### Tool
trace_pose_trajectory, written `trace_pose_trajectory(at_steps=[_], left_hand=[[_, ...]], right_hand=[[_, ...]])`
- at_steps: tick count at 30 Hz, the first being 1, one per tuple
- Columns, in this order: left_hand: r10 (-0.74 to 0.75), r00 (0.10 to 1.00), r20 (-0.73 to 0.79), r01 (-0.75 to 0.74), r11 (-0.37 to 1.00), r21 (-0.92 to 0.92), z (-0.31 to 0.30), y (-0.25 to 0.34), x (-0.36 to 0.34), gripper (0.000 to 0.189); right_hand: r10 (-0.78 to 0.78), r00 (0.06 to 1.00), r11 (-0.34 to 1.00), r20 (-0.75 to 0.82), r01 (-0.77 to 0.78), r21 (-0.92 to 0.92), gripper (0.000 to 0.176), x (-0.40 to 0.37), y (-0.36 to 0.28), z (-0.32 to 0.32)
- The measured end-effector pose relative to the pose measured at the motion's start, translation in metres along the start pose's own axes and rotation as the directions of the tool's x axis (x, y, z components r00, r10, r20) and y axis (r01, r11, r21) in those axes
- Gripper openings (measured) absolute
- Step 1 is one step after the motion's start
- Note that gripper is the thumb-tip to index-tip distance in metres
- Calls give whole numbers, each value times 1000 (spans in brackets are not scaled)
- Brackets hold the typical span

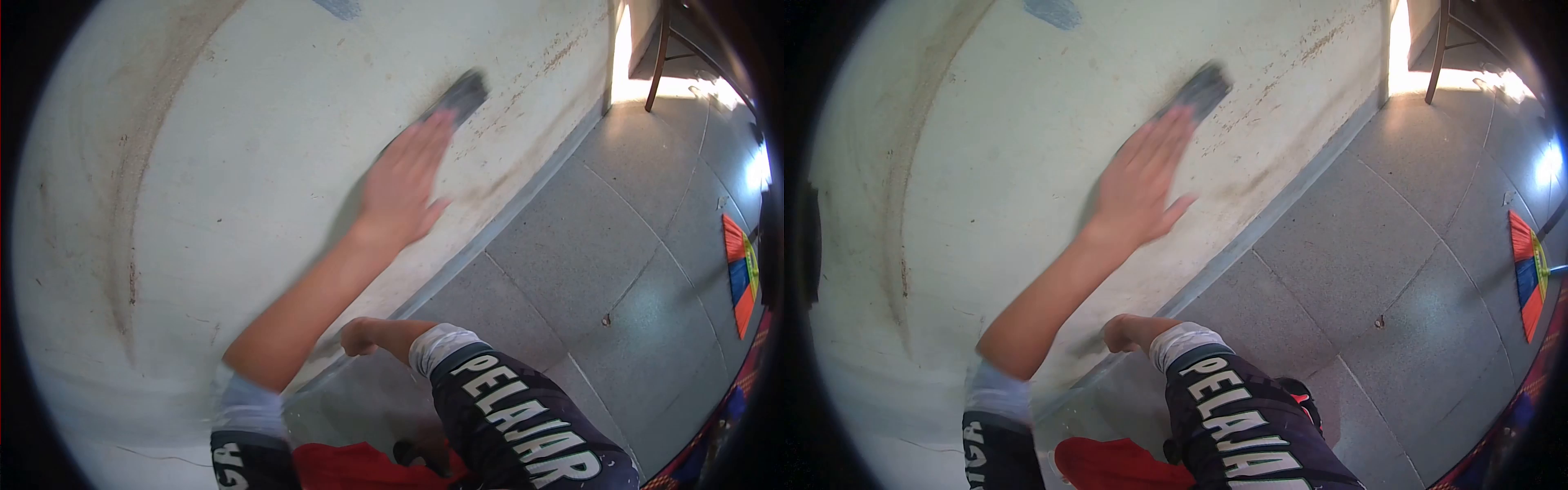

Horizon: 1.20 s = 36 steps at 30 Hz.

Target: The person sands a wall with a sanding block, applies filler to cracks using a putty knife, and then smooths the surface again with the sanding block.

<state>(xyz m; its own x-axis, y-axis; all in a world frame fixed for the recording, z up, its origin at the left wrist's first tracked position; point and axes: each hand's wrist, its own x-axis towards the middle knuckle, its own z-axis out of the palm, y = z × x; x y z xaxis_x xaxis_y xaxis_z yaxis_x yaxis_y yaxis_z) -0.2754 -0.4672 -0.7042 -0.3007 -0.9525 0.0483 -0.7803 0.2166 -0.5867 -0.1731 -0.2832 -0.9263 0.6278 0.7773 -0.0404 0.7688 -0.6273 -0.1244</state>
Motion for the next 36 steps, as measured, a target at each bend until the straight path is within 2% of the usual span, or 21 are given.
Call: trace_pose_trajectory(at_steps=[2, 3, 5, 6, 7, 9, 11, 13, 16, 19, 21, 23, 25, 26, 28, 29, 31, 33, 35, 36], left_hand=[[1, 999, -49, 5, 992, 123, 6, 15, 62, 85], [-21, 998, -52, 31, 981, 191, 6, 20, 81, 85], [-16, 997, -70, 29, 982, 189, 7, 17, 84, 85], [-6, 996, -84, 22, 982, 189, 4, 16, 84, 85], [1, 996, -84, 15, 981, 192, 3, 15, 75, 85], [-38, 999, 21, 33, 980, 194, -12, 11, 24, 85], [-108, 991, 84, 113, 992, -61, -11, 6, -39, 87], [-182, 961, 207, 186, 983, 0, -14, 5, -100, 86], [-152, 960, 237, 135, 987, 86, -14, -8, -135, 89], [-117, 964, 240, 122, 993, -5, -21, -7, -98, 92], [-84, 985, 149, 93, 994, -57, -18, -3, -50, 94], [-36, 999, 32, 36, 999, 3, -8, 3, 8, 93], [-31, 997, -64, 36, 997, 74, -5, 11, 61, 90], [-33, 997, -64, 37, 997, 72, -2, 13, 72, 90], [-33, 996, -83, 45, 988, 150, -1, 14, 84, 90], [-37, 996, -82, 49, 988, 146, -3, 12, 74, 90], [-56, 998, 6, 54, 983, 176, -14, 2, 29, 90], [-122, 990, 68, 127, 989, -77, -20, -1, -34, 91], [-197, 962, 189, 208, 977, -40, -22, -1, -97, 91], [-195, 961, 196, 206, 978, -37, -22, -6, -115, 91]], right_hand=[[9, 1000, 1000, 23, -9, -7, 22, 7, 1, 6], [21, 999, 999, -26, -23, -48, 21, 11, 3, 14], [34, 996, 995, -79, -41, -86, 21, 10, 3, 14], [0, 1000, 997, -17, -2, -73, 21, 6, 0, 3], [-32, 999, 998, 44, 34, -59, 22, 0, 0, -6], [-22, 1000, 999, 22, 23, -29, 19, -4, -1, -8], [-14, 1000, 1000, 3, 14, 4, 17, -1, 1, -2], [-63, 996, 998, -65, 62, -28, 16, 10, 6, 10], [-97, 994, 995, -51, 95, -44, 16, 8, 6, 10], [-47, 996, 999, -77, 47, -11, 17, -6, 1, 3], [-39, 999, 998, -37, 37, -45, 18, -4, 0, -2], [-36, 999, 996, 11, 37, -78, 20, 1, 1, 1], [-39, 998, 996, -51, 34, -84, 21, 9, 4, 10], [-39, 998, 996, -49, 35, -83, 21, 14, 5, 15], [-62, 990, 977, -124, 35, -209, 22, 19, 6, 22], [-65, 991, 978, -121, 39, -206, 22, 17, 3, 17], [-27, 999, 1000, 32, 27, -16, 22, 3, 0, -5], [-31, 1000, 999, 1, 31, -26, 19, -2, -3, -6], [-32, 999, 999, -34, 30, -43, 17, -3, 1, -4], [-69, 996, 995, -50, 65, -69, 16, 1, 3, 1]])
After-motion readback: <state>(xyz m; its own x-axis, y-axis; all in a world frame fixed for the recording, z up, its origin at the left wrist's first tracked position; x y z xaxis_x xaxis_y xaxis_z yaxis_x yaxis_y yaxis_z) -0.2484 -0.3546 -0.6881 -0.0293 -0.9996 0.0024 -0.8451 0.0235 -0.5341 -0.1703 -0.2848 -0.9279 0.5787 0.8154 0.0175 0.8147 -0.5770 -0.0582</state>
